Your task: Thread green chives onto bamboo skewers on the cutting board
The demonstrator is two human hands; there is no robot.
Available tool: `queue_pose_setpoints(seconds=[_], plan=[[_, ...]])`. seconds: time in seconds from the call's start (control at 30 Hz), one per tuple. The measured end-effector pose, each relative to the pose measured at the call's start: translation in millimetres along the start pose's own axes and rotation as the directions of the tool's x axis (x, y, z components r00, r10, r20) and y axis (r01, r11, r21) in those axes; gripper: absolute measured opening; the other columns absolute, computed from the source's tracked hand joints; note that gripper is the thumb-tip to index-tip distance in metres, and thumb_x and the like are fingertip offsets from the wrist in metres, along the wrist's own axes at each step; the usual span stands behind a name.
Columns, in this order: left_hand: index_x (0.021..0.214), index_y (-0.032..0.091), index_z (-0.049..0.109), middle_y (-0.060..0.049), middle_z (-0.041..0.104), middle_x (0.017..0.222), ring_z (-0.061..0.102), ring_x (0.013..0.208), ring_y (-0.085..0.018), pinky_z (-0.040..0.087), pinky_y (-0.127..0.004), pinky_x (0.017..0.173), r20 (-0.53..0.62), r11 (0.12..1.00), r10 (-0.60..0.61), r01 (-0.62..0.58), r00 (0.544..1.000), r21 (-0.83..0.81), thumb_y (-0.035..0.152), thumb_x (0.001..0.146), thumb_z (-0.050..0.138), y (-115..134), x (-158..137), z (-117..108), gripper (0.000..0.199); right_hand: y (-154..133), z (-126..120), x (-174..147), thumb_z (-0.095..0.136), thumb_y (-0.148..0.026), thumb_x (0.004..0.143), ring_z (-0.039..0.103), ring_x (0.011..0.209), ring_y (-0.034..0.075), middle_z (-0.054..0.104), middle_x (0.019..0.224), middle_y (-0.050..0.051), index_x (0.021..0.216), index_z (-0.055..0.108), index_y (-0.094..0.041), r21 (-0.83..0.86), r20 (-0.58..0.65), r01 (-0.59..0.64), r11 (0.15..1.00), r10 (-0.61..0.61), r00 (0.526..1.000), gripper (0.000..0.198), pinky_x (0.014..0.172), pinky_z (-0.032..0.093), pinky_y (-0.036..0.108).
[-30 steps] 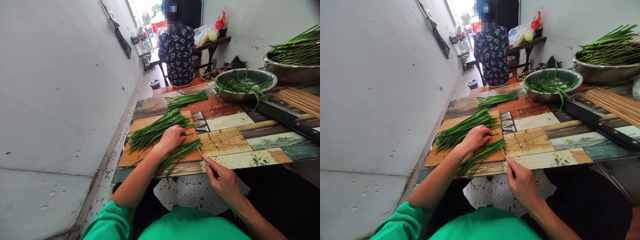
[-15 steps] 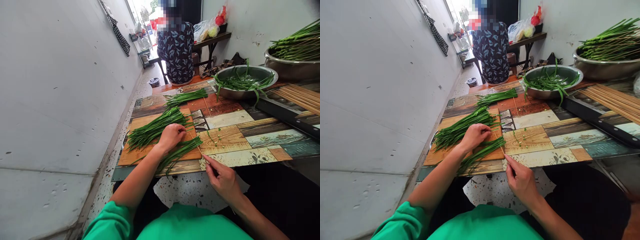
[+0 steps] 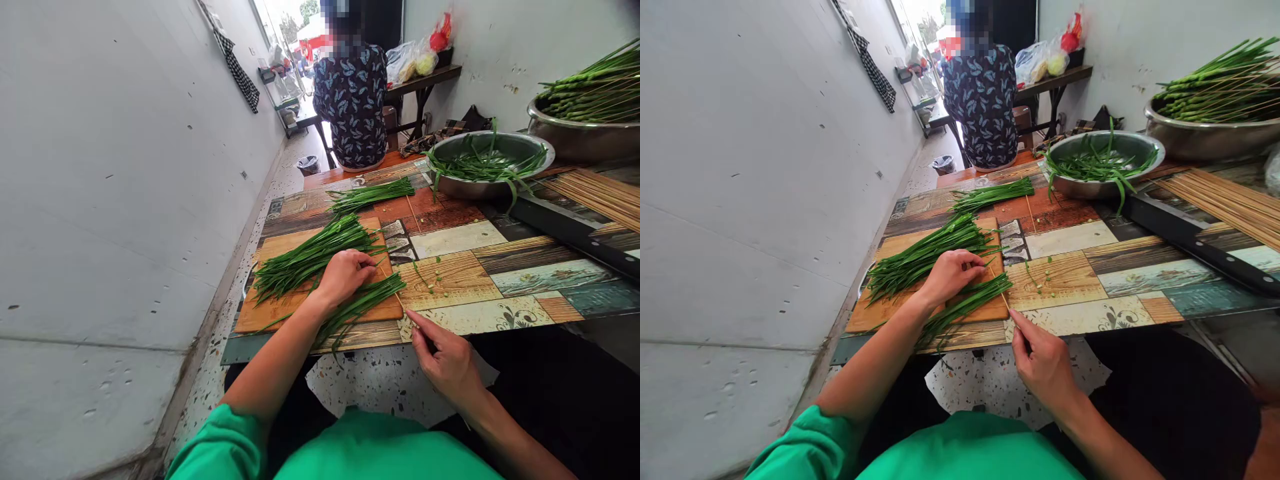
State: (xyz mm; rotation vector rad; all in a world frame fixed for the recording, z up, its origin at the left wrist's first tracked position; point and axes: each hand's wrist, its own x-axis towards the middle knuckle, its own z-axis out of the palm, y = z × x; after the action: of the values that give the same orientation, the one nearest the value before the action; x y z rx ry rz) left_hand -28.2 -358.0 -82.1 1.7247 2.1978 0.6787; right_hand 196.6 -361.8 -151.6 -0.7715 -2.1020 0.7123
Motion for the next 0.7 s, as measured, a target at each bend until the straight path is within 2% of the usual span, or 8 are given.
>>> queue_pose_setpoints(seconds=[0.23,0.4,0.47,0.53,0.57,0.63,0.7], plan=[[0.088,0.017,0.075,-0.002,0.071,0.081,0.059,0.069,-0.011,0.045,-0.022,0.068,0.021,0.999,0.022,-0.020,1.000,-0.050,0.018,0.078,0.065,0.1,-2.1,2.7,0.014,-1.2,-0.6,2.5,0.047,-0.018,0.087,0.073,0.074,0.016,0.075,0.096,0.008,0.112,0.069,-0.015,-0.006,0.001,0.010,1.000,-0.010,1.000,0.034,0.066,0.058,0.021],[0.092,0.018,0.075,-0.002,0.073,0.089,0.064,0.079,-0.012,0.047,-0.020,0.075,0.192,0.978,0.166,-0.136,0.967,-0.158,0.015,0.082,0.057,0.3,-5.4,-5.5,0.021,-2.9,0.2,6.7,0.047,-0.019,0.088,0.073,0.083,0.018,0.074,0.100,0.008,0.112,0.069,-0.015,-0.010,0.005,0.001,1.000,-0.001,1.000,0.034,0.073,0.059,0.024],[0.095,0.018,0.074,-0.003,0.073,0.092,0.064,0.084,-0.013,0.047,-0.022,0.079,0.118,0.985,0.143,-0.131,0.983,-0.110,0.014,0.083,0.055,-3.8,-5.5,-14.1,0.023,-3.2,-0.3,7.6,0.047,-0.019,0.088,0.072,0.084,0.018,0.074,0.101,0.008,0.113,0.069,-0.015,-0.007,0.012,0.004,1.000,-0.004,1.000,0.034,0.073,0.059,0.024],[0.095,0.018,0.074,-0.003,0.073,0.092,0.063,0.082,-0.014,0.047,-0.022,0.078,0.007,0.997,0.053,-0.052,0.999,-0.057,0.015,0.083,0.055,-9.3,-5.5,-23.7,0.023,-3.0,-1.3,7.3,0.048,-0.018,0.087,0.072,0.085,0.018,0.074,0.101,0.009,0.114,0.068,-0.014,-0.001,0.007,0.022,1.000,-0.022,1.000,0.034,0.073,0.059,0.023],[0.095,0.018,0.074,-0.002,0.073,0.089,0.063,0.079,-0.013,0.046,-0.022,0.076,-0.005,0.999,0.017,-0.017,1.000,-0.045,0.016,0.083,0.055,-11.9,-5.7,-28.3,0.022,-2.7,-1.9,6.7,0.049,-0.017,0.087,0.072,0.085,0.018,0.074,0.101,0.009,0.114,0.068,-0.014,0.003,0.002,0.033,0.999,-0.033,0.999,0.033,0.074,0.059,0.022],[0.095,0.017,0.074,-0.001,0.073,0.084,0.062,0.072,-0.012,0.045,-0.021,0.069,0.087,0.999,0.001,0.003,0.996,-0.048,0.019,0.083,0.056,-15.6,-7.1,-35.6,0.022,-2.0,-2.9,5.4,0.049,-0.017,0.087,0.072,0.084,0.017,0.074,0.101,0.009,0.114,0.068,-0.014,0.012,-0.011,0.051,0.999,-0.050,0.999,0.033,0.073,0.058,0.021],[0.099,0.017,0.073,-0.001,0.072,0.083,0.061,0.070,-0.011,0.044,-0.020,0.066,0.222,0.997,0.048,-0.035,0.974,-0.063,0.021,0.083,0.057,-17.0,-9.6,-40.2,0.023,-1.6,-3.6,4.4,0.050,-0.016,0.087,0.073,0.082,0.016,0.074,0.101,0.008,0.114,0.068,-0.014,0.020,-0.025,0.062,0.998,-0.062,0.998,0.033,0.072,0.058,0.020]])
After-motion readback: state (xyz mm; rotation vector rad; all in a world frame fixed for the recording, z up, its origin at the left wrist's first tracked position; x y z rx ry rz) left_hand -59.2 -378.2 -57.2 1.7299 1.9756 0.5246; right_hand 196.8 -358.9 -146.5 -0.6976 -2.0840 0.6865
